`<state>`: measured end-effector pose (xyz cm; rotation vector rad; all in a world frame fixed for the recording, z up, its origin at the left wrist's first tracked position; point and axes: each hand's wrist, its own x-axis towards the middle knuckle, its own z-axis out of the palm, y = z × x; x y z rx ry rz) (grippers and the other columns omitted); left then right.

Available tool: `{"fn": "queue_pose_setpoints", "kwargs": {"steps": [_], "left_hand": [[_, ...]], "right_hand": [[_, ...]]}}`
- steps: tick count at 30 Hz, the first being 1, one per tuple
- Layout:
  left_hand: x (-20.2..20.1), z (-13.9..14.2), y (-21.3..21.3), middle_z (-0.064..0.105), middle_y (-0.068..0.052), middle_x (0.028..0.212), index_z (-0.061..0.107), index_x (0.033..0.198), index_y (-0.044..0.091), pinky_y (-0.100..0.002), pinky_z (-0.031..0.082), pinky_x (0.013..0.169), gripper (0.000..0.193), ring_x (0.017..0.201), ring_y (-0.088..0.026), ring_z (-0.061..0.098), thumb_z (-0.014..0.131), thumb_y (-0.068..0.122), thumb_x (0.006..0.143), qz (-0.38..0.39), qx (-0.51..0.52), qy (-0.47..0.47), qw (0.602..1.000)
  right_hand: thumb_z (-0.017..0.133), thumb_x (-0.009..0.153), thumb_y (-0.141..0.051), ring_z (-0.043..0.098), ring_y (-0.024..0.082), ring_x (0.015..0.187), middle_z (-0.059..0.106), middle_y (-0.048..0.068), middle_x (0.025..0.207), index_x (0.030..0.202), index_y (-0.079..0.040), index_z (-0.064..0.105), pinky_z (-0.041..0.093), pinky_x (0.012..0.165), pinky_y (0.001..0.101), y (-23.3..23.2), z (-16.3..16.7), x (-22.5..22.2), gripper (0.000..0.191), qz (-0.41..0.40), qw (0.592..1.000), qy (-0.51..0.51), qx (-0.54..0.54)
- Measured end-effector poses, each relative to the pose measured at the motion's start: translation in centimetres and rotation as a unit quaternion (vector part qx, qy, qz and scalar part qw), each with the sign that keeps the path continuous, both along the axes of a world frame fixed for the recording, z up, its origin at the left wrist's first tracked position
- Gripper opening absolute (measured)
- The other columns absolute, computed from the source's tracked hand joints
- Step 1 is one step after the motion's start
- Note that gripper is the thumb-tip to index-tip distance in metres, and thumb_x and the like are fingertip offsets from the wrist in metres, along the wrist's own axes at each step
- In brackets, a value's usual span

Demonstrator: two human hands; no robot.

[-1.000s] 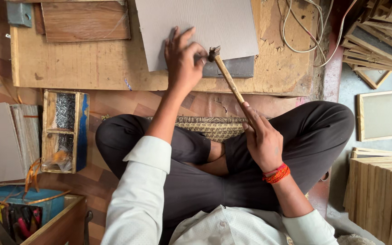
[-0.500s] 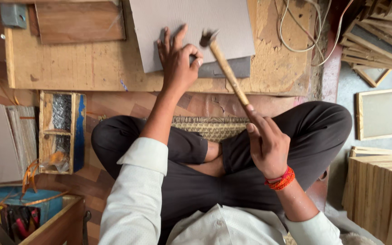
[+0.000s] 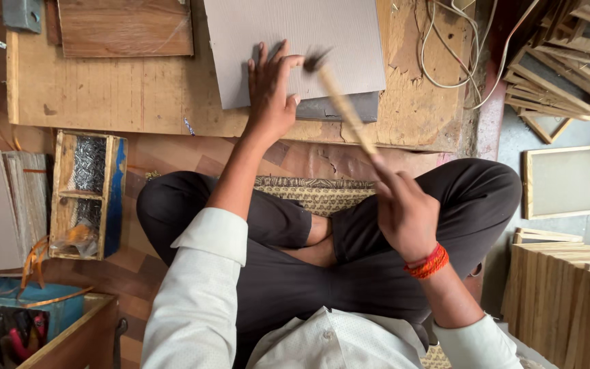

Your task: The person sits on the floor and assembles picture frames by placing a backing board onto a wooden frame and hammering nails into the corners. They repeatedly pick up frames, position the boards, and use a hammer to secure the components.

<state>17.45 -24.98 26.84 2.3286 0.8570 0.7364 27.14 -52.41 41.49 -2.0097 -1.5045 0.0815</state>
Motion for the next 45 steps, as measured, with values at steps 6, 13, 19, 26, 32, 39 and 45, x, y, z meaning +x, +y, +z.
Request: {"fn": "queue_pose_setpoints", "kwargs": {"steps": [6, 13, 19, 26, 32, 39, 45], "left_hand": [[-0.4, 0.5, -0.8, 0.025, -0.013, 0.170, 0.032, 0.160, 0.021, -0.058, 0.005, 0.133, 0.085, 0.161, -0.039, 0.012, 0.075, -0.003, 0.090, -0.007, 0.016, -0.015, 1.000], [-0.4, 1.2, -1.1, 0.025, -0.014, 0.169, 0.028, 0.161, 0.020, -0.057, 0.004, 0.130, 0.090, 0.159, -0.038, 0.011, 0.075, -0.003, 0.088, -0.004, 0.029, -0.009, 1.000], [-0.7, 1.1, -1.2, 0.025, -0.014, 0.170, 0.026, 0.163, 0.018, -0.057, 0.004, 0.131, 0.091, 0.160, -0.038, 0.013, 0.074, -0.004, 0.089, -0.009, 0.021, -0.016, 1.000], [-1.4, 2.5, -2.4, 0.030, -0.013, 0.167, 0.031, 0.160, 0.020, -0.057, 0.012, 0.131, 0.091, 0.159, -0.039, 0.019, 0.079, 0.001, 0.085, 0.020, 0.026, -0.045, 0.998], [-3.5, -0.6, -5.8, 0.034, -0.018, 0.157, 0.032, 0.155, 0.008, -0.049, 0.031, 0.119, 0.079, 0.145, -0.033, 0.034, 0.079, 0.006, 0.091, 0.368, -0.085, -0.308, 0.873], [-4.5, -2.1, -0.4, 0.067, -0.003, 0.081, 0.061, 0.092, 0.002, -0.024, 0.049, 0.054, 0.018, 0.066, -0.013, 0.064, 0.079, 0.006, 0.088, 0.271, -0.394, -0.575, 0.664], [-6.0, 7.8, 3.0, 0.069, -0.008, 0.081, 0.069, 0.092, 0.001, -0.027, 0.058, 0.059, 0.012, 0.067, -0.014, 0.067, 0.078, 0.008, 0.091, 0.204, -0.192, -0.507, 0.815]], "right_hand": [[0.062, 0.104, -0.001, 0.060, 0.029, 0.065, 0.059, 0.013, 0.084, 0.138, -0.005, 0.062, 0.048, 0.060, 0.0379, -0.5, -0.3, -0.7, 0.035, -0.030, 0.998, -0.006, 0.049], [0.063, 0.098, -0.004, 0.059, 0.032, 0.059, 0.062, 0.014, 0.079, 0.137, -0.005, 0.065, 0.046, 0.053, 0.0391, -1.0, -2.5, -0.2, 0.039, -0.039, 0.997, -0.060, -0.024], [0.063, 0.102, -0.008, 0.062, 0.031, 0.064, 0.062, 0.012, 0.081, 0.142, -0.014, 0.059, 0.050, 0.058, 0.0392, -1.4, -3.8, -0.7, 0.040, -0.021, 0.999, -0.023, 0.035], [0.065, 0.099, -0.011, 0.070, 0.032, 0.077, 0.072, 0.016, 0.102, 0.143, -0.014, 0.059, 0.054, 0.065, 0.0371, -2.4, -3.6, -0.1, 0.045, -0.020, 1.000, -0.002, -0.016], [0.062, 0.102, -0.007, 0.052, 0.009, 0.057, 0.063, 0.005, 0.078, 0.147, -0.008, 0.056, 0.043, 0.052, 0.0258, -3.6, -4.5, 1.4, 0.046, -0.124, 0.959, 0.255, 0.022], [0.056, 0.104, -0.005, 0.043, 0.004, 0.053, 0.056, 0.000, 0.077, 0.155, -0.005, 0.044, 0.035, 0.046, 0.0194, -4.2, -6.2, 2.4, 0.052, -0.130, 0.886, 0.430, 0.115], [0.052, 0.106, -0.008, 0.045, 0.004, 0.054, 0.057, 0.003, 0.079, 0.157, -0.004, 0.039, 0.038, 0.047, 0.0196, -4.8, -6.1, 2.9, 0.053, -0.149, 0.867, 0.452, 0.143]]}}
